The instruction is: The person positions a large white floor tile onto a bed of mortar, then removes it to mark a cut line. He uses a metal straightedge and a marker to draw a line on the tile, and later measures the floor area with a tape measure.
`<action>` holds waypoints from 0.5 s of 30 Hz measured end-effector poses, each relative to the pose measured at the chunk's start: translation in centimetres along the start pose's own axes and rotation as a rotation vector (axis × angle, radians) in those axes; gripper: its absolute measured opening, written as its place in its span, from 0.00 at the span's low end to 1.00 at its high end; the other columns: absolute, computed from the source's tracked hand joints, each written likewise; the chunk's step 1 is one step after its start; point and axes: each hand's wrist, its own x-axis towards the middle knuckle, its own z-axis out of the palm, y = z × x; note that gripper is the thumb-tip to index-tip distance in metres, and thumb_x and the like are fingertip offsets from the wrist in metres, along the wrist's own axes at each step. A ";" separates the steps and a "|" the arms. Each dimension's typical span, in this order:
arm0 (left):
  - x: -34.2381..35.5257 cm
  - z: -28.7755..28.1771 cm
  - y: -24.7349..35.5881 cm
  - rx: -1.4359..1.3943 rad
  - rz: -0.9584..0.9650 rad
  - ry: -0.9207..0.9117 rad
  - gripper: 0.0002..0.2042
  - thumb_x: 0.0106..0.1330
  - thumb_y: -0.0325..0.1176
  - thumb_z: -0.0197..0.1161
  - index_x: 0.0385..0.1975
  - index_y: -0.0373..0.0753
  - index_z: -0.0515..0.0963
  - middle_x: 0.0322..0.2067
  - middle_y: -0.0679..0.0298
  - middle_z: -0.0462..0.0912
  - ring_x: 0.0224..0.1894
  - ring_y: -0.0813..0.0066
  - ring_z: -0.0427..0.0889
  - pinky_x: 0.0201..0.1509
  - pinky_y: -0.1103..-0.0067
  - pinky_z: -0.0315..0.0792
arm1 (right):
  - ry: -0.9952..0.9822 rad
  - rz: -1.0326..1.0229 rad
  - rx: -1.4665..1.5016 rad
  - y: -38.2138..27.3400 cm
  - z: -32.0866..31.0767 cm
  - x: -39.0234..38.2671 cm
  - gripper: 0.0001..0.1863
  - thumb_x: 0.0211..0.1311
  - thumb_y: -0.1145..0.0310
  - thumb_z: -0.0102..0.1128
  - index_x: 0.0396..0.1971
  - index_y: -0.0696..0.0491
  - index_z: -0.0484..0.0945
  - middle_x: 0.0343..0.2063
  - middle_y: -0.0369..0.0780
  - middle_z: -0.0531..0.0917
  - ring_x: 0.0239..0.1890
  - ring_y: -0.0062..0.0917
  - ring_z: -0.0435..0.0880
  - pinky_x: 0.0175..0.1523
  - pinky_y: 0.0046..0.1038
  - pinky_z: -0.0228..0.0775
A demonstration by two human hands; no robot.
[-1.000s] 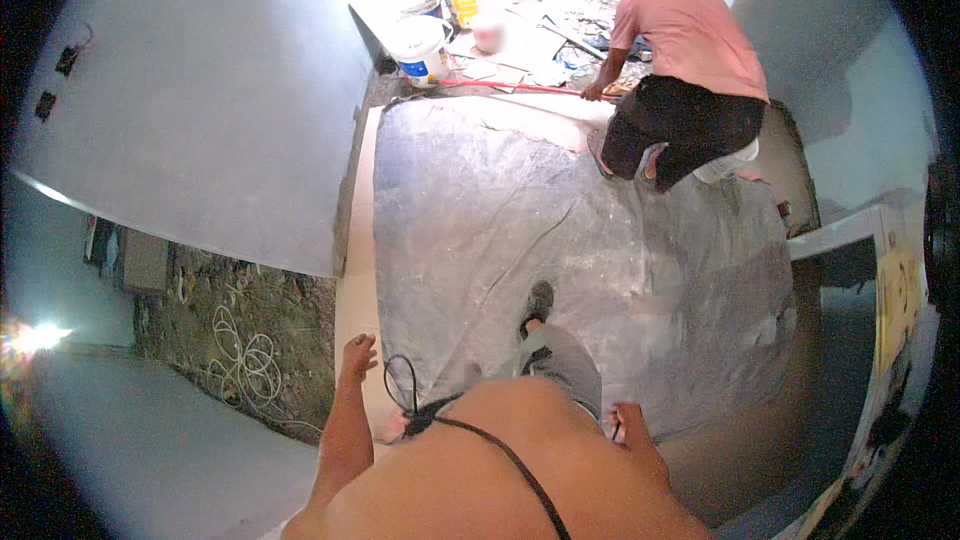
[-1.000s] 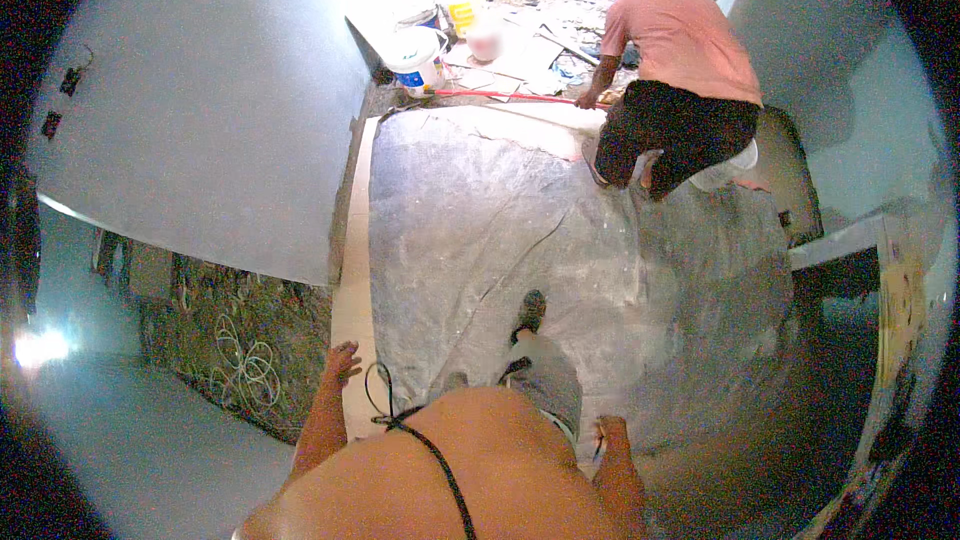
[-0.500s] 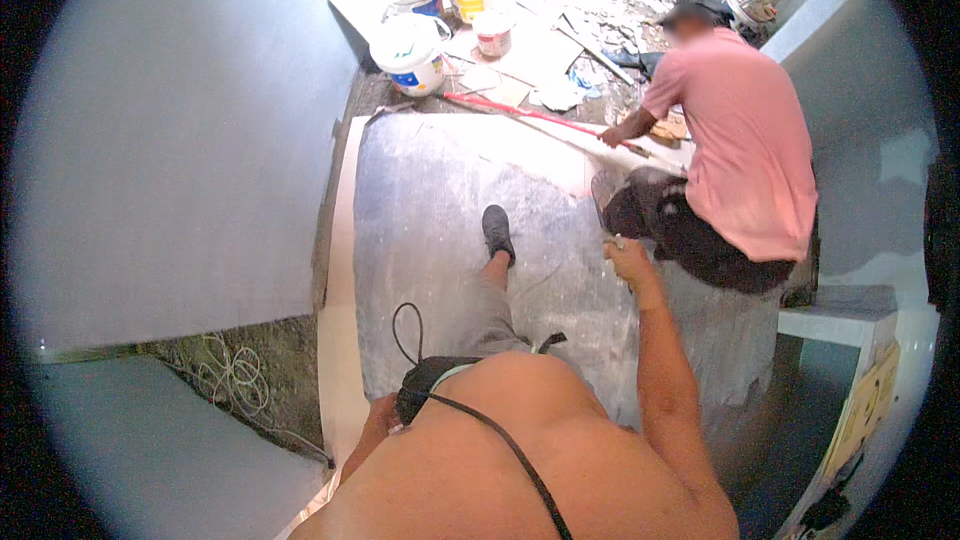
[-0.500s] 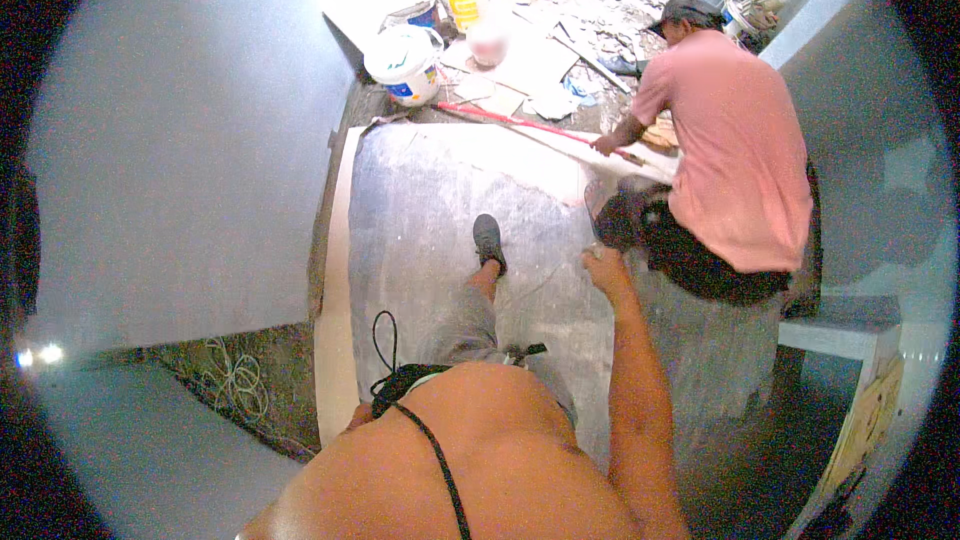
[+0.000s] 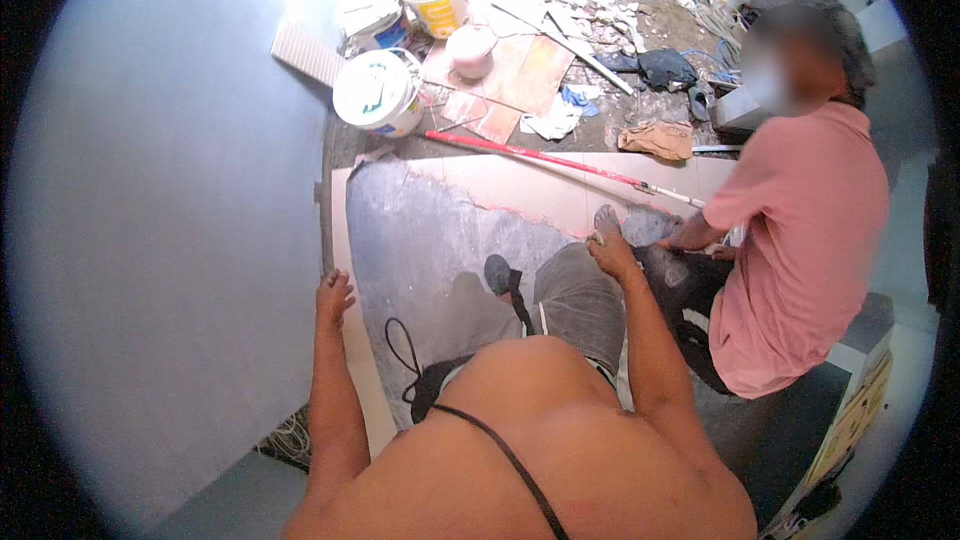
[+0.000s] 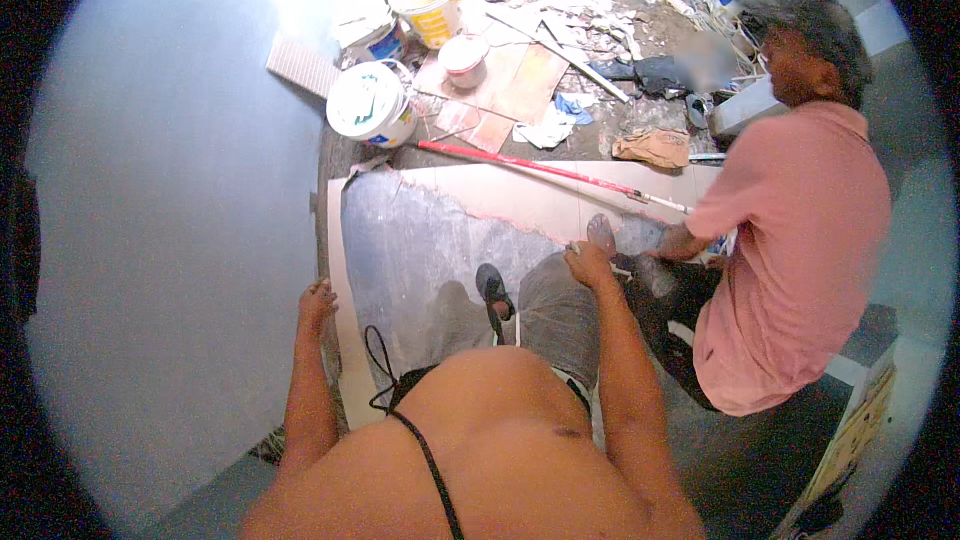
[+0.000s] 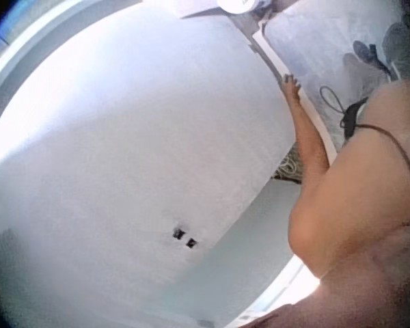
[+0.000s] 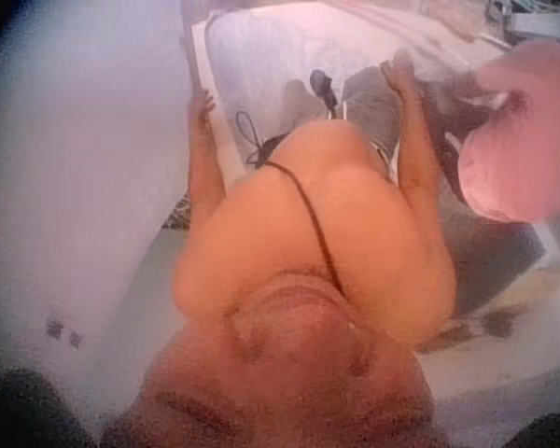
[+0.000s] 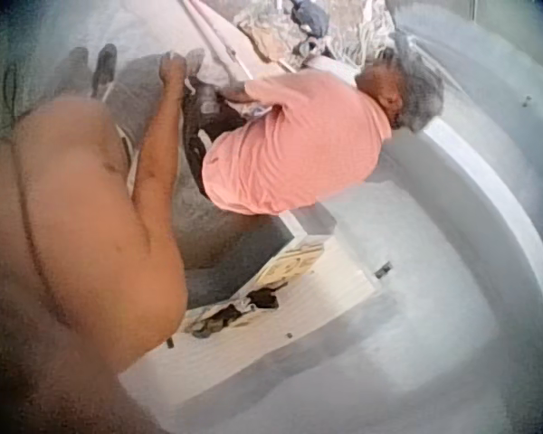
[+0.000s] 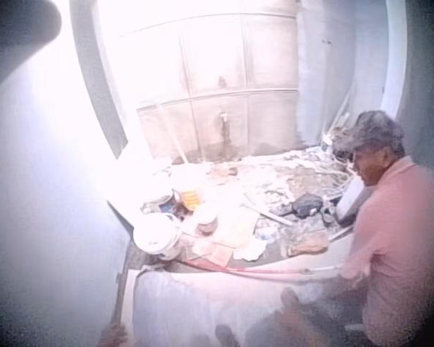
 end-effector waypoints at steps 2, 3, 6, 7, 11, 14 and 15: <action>1.5 3.6 4.8 -0.008 0.115 0.015 0.22 0.59 0.44 0.62 0.47 0.35 0.71 0.33 0.63 0.77 0.31 0.73 0.77 0.30 0.77 0.73 | 0.052 0.040 -0.022 1.8 -1.1 3.9 0.18 0.52 0.56 0.54 0.31 0.58 0.78 0.26 0.53 0.80 0.31 0.44 0.80 0.41 0.38 0.69; 2.2 4.3 5.8 0.061 0.098 -0.004 0.22 0.59 0.45 0.62 0.46 0.34 0.72 0.32 0.63 0.77 0.30 0.73 0.76 0.29 0.77 0.73 | 0.070 0.048 -0.035 2.4 -1.6 5.8 0.19 0.52 0.56 0.54 0.31 0.58 0.79 0.27 0.53 0.80 0.32 0.44 0.80 0.41 0.39 0.69; 3.7 6.1 6.4 0.238 0.042 -0.040 0.23 0.59 0.48 0.62 0.44 0.33 0.73 0.29 0.62 0.77 0.27 0.73 0.76 0.27 0.75 0.72 | 0.135 0.024 -0.090 3.8 -4.3 11.6 0.19 0.51 0.56 0.55 0.31 0.58 0.79 0.29 0.54 0.80 0.34 0.46 0.80 0.41 0.40 0.69; 3.7 6.5 4.7 0.275 0.020 -0.027 0.24 0.59 0.49 0.61 0.44 0.33 0.73 0.28 0.61 0.77 0.27 0.71 0.76 0.28 0.73 0.72 | 0.105 0.079 -0.032 4.2 -5.3 13.8 0.19 0.50 0.56 0.55 0.31 0.58 0.79 0.30 0.55 0.80 0.35 0.47 0.79 0.43 0.41 0.69; 3.1 6.7 -5.1 0.753 0.124 -0.049 0.24 0.62 0.50 0.55 0.41 0.32 0.74 0.33 0.55 0.79 0.35 0.63 0.77 0.38 0.67 0.72 | 0.033 0.241 0.039 9.8 -8.0 23.5 0.19 0.49 0.57 0.56 0.30 0.59 0.80 0.31 0.57 0.79 0.37 0.49 0.79 0.46 0.42 0.69; -3.3 7.5 -8.3 0.261 -0.400 0.012 0.23 0.63 0.46 0.56 0.48 0.32 0.70 0.38 0.55 0.77 0.38 0.63 0.76 0.41 0.68 0.72 | -0.010 0.407 0.040 17.1 -7.1 32.8 0.18 0.50 0.58 0.55 0.29 0.59 0.79 0.30 0.55 0.80 0.36 0.46 0.79 0.42 0.41 0.70; -6.0 7.5 -9.0 0.100 -0.500 0.033 0.23 0.63 0.44 0.56 0.51 0.32 0.68 0.39 0.54 0.76 0.39 0.63 0.76 0.42 0.68 0.73 | -0.061 0.450 0.087 18.1 -7.7 35.8 0.18 0.51 0.58 0.55 0.29 0.61 0.79 0.30 0.56 0.80 0.37 0.47 0.79 0.43 0.41 0.70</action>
